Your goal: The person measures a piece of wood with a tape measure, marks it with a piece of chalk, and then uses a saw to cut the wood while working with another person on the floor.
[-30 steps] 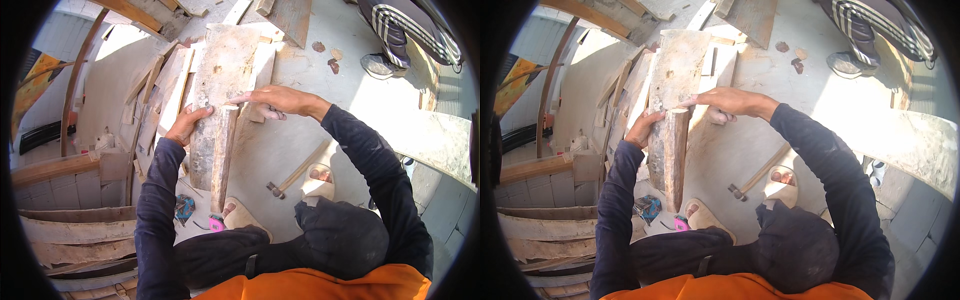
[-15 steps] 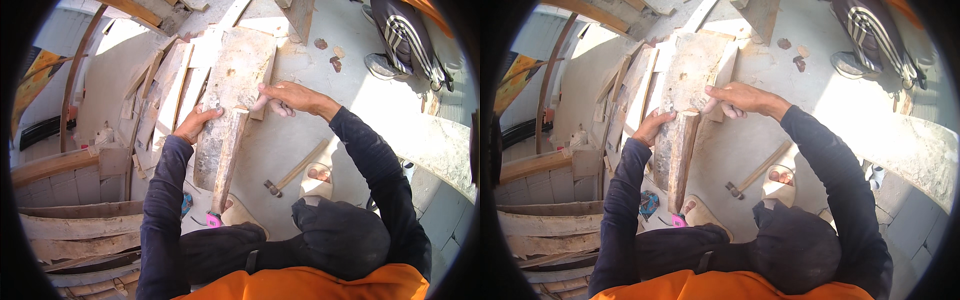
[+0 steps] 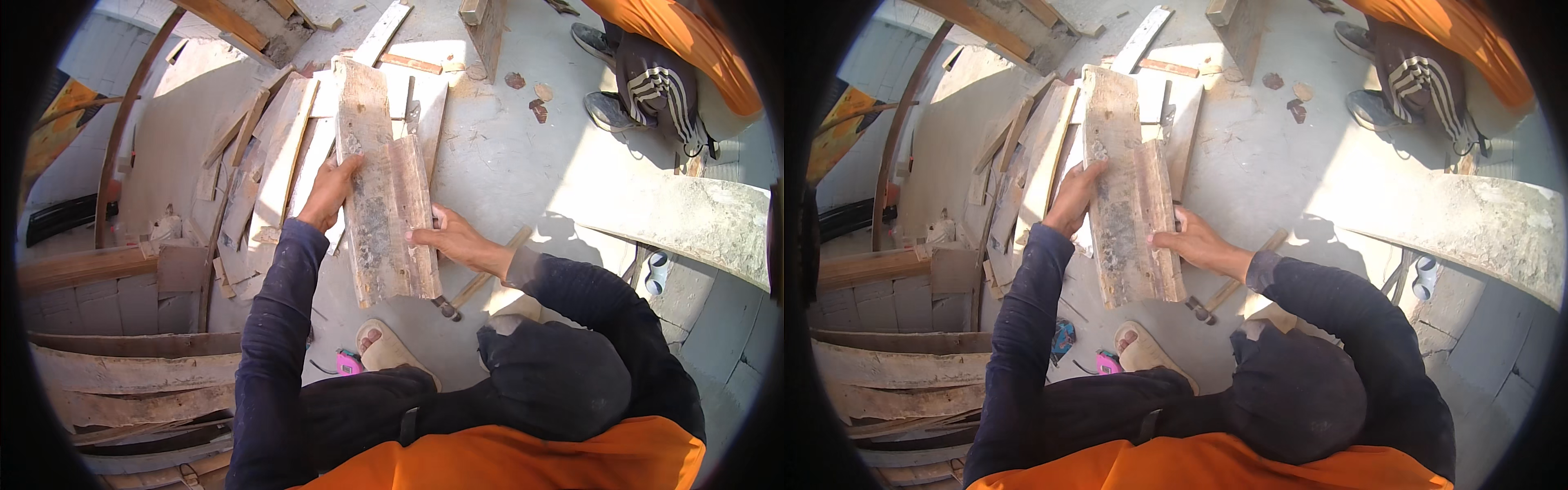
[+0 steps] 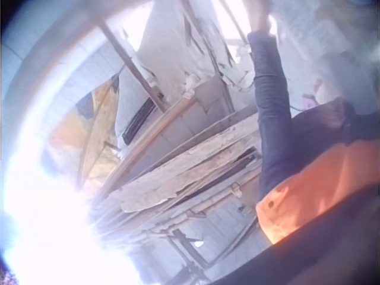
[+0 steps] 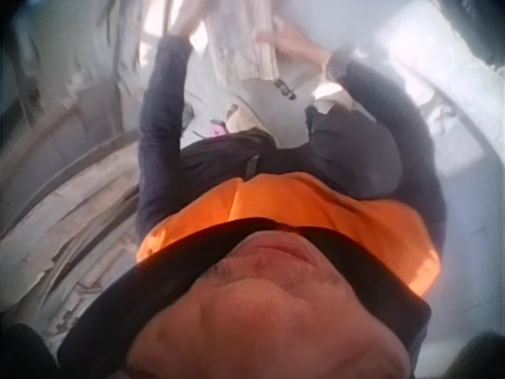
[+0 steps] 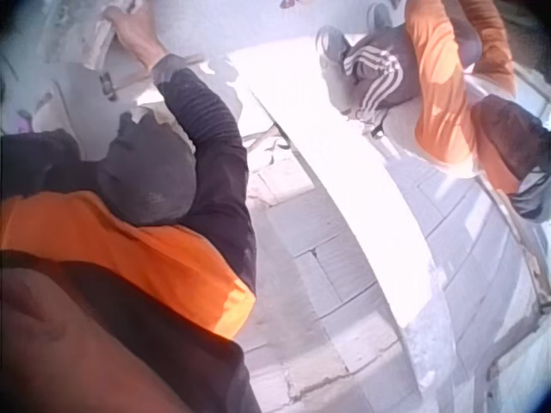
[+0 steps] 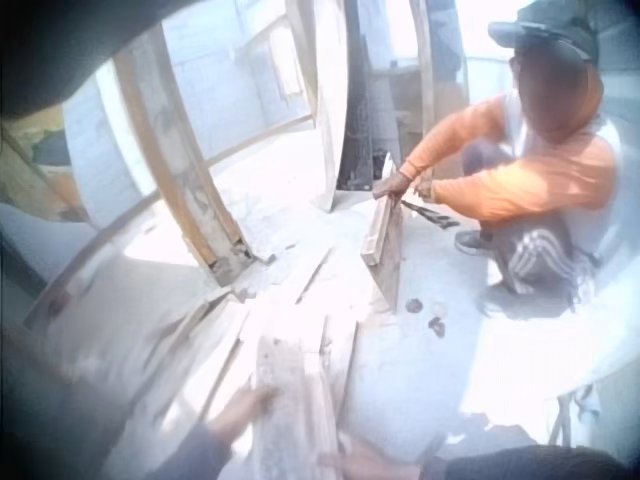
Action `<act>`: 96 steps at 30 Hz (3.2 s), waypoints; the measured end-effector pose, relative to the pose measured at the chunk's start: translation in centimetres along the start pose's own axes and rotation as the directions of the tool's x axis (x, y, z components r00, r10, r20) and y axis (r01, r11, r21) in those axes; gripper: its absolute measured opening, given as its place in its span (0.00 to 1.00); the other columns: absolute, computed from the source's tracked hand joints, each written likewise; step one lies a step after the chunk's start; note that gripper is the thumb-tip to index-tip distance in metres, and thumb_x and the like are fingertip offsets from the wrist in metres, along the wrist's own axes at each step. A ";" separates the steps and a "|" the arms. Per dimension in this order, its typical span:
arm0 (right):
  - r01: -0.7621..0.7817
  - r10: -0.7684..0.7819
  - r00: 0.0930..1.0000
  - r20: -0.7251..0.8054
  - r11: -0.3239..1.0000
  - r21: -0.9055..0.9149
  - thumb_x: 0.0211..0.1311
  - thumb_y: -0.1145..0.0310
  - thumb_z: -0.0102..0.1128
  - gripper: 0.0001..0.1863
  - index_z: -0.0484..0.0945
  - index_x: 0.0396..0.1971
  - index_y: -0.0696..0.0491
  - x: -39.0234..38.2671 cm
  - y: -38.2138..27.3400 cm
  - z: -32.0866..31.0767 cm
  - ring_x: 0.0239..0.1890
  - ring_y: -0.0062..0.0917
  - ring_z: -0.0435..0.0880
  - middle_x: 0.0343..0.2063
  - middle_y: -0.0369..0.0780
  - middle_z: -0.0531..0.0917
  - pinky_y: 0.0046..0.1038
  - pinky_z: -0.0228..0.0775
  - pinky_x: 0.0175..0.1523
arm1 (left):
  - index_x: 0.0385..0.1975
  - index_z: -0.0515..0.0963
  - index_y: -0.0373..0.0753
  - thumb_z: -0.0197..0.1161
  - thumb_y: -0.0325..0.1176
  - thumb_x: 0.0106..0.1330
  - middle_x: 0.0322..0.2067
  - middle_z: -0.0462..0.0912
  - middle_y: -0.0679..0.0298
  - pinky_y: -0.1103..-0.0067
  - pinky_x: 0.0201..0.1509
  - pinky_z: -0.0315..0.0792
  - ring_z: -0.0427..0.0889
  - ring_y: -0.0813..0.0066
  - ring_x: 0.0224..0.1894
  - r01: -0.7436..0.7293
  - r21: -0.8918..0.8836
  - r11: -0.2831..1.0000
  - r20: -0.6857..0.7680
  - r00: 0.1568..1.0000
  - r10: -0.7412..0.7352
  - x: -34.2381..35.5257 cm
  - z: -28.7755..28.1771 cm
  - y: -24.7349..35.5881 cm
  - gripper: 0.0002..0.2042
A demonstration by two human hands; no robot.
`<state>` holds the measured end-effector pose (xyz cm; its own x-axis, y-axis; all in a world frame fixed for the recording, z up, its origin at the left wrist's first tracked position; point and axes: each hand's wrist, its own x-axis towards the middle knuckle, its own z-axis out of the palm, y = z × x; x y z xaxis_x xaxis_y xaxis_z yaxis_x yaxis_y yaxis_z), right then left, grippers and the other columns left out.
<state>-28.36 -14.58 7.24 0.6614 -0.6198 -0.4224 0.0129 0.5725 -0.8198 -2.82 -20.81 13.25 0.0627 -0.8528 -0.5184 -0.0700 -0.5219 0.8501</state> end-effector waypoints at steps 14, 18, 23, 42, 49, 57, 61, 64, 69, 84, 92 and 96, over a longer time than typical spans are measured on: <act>-0.011 -0.037 0.993 0.112 0.917 0.399 0.73 0.55 0.70 0.50 0.45 0.81 0.54 4.5 -0.6 3.2 0.76 0.45 0.68 0.73 0.51 0.66 0.53 0.63 0.80 | 0.75 0.64 0.31 0.55 0.63 0.77 0.64 0.80 0.45 0.68 0.64 0.83 0.86 0.63 0.61 0.091 -0.179 0.980 0.198 0.979 -0.055 -5.9 -3.3 -0.3 0.41; -0.086 0.078 0.993 0.090 0.992 0.091 0.73 0.45 0.66 0.51 0.48 0.80 0.56 3.4 -1.8 4.3 0.74 0.46 0.70 0.75 0.51 0.64 0.50 0.69 0.76 | 0.75 0.65 0.31 0.57 0.62 0.76 0.64 0.80 0.45 0.69 0.65 0.82 0.87 0.61 0.60 0.065 -0.166 0.984 0.160 0.986 -0.038 -6.7 -4.1 -0.1 0.42; -0.178 0.218 0.963 0.160 0.957 -0.228 0.67 0.30 0.65 0.47 0.76 0.66 0.60 3.5 -0.8 2.8 0.60 0.37 0.85 0.57 0.51 0.84 0.38 0.83 0.58 | 0.77 0.63 0.34 0.57 0.64 0.75 0.66 0.78 0.46 0.67 0.69 0.78 0.83 0.58 0.65 0.072 -0.136 0.988 0.208 0.977 -0.043 -6.6 -5.6 -0.6 0.43; 0.417 -0.780 0.625 0.007 0.327 -0.848 0.83 0.45 0.46 0.41 0.51 0.83 0.54 2.3 -13.9 1.5 0.70 0.50 0.72 0.68 0.61 0.72 0.50 0.61 0.79 | 0.78 0.64 0.35 0.61 0.64 0.71 0.68 0.78 0.48 0.65 0.70 0.76 0.82 0.57 0.65 -0.036 -0.247 0.968 0.215 0.973 0.090 -8.3 -6.7 0.1 0.45; 0.245 -0.267 0.964 -0.003 0.888 -0.388 0.72 0.25 0.51 0.61 0.42 0.83 0.61 3.2 -8.5 -1.7 0.75 0.51 0.70 0.75 0.62 0.63 0.48 0.64 0.78 | 0.76 0.65 0.33 0.59 0.60 0.74 0.65 0.80 0.50 0.65 0.67 0.78 0.84 0.60 0.62 -0.025 -0.158 0.987 0.186 0.981 0.055 -7.7 -8.4 1.0 0.40; 0.063 -0.084 0.991 0.109 0.981 0.185 0.69 0.56 0.72 0.40 0.65 0.70 0.63 2.2 -9.6 4.0 0.61 0.40 0.86 0.61 0.51 0.81 0.46 0.87 0.62 | 0.77 0.66 0.30 0.53 0.69 0.76 0.76 0.67 0.48 0.68 0.84 0.53 0.62 0.59 0.79 -0.041 0.288 0.957 0.110 0.994 0.010 -9.9 -6.8 5.3 0.46; 0.062 -0.090 0.994 0.062 0.932 0.356 0.67 0.62 0.73 0.33 0.70 0.64 0.63 3.7 -7.0 4.9 0.51 0.35 0.89 0.54 0.46 0.84 0.44 0.91 0.54 | 0.86 0.44 0.45 0.59 0.61 0.79 0.75 0.69 0.45 0.56 0.72 0.74 0.71 0.52 0.75 -0.138 0.390 0.911 0.064 0.990 0.122 -13.8 -14.0 16.2 0.46; -0.010 -0.038 0.987 0.158 0.956 0.293 0.65 0.64 0.75 0.30 0.73 0.60 0.62 2.6 -9.1 6.3 0.48 0.30 0.88 0.52 0.43 0.84 0.39 0.88 0.53 | 0.86 0.37 0.43 0.65 0.51 0.78 0.71 0.73 0.42 0.66 0.56 0.85 0.84 0.54 0.63 -0.099 0.710 0.698 -0.444 0.706 0.552 -24.9 -23.4 30.6 0.49; 0.064 -0.107 0.985 0.134 0.954 0.292 0.64 0.67 0.72 0.24 0.79 0.56 0.62 2.8 -8.3 4.2 0.48 0.26 0.87 0.47 0.42 0.87 0.31 0.80 0.56 | 0.84 0.28 0.36 0.57 0.40 0.77 0.51 0.91 0.58 0.76 0.37 0.82 0.90 0.68 0.39 0.353 0.766 0.537 -0.567 -0.022 0.823 -42.6 -26.1 52.8 0.48; 0.204 -0.208 0.978 0.021 0.972 0.114 0.67 0.50 0.72 0.35 0.75 0.60 0.64 6.9 -8.1 -0.2 0.47 0.29 0.90 0.46 0.47 0.85 0.27 0.87 0.32 | 0.84 0.48 0.36 0.81 0.63 0.56 0.77 0.64 0.40 0.53 0.78 0.66 0.62 0.47 0.80 -0.001 0.794 0.608 0.115 0.982 -0.148 -12.4 -7.1 19.5 0.64; 0.063 -0.065 0.995 0.077 0.998 0.018 0.67 0.43 0.72 0.45 0.68 0.68 0.64 4.5 -6.1 -2.2 0.60 0.37 0.83 0.56 0.51 0.81 0.37 0.89 0.48 | 0.71 0.71 0.30 0.66 0.33 0.75 0.62 0.81 0.59 0.72 0.69 0.71 0.77 0.73 0.64 -0.114 0.372 0.921 0.077 0.993 0.092 -8.6 -2.0 4.3 0.27; 0.030 -0.030 0.987 0.159 1.000 0.001 0.68 0.35 0.68 0.52 0.62 0.75 0.62 4.6 -6.0 -1.7 0.62 0.38 0.81 0.62 0.51 0.76 0.40 0.87 0.54 | 0.69 0.72 0.29 0.64 0.32 0.76 0.55 0.84 0.60 0.77 0.63 0.73 0.81 0.75 0.56 -0.255 0.448 0.857 0.026 0.962 0.272 -9.7 -3.9 3.6 0.25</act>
<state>-26.68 -21.81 9.51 0.7712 -0.5435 -0.3314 0.0331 0.5540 -0.8318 0.23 -14.37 21.66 0.0151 -0.9628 -0.2698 -0.5220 -0.2377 0.8192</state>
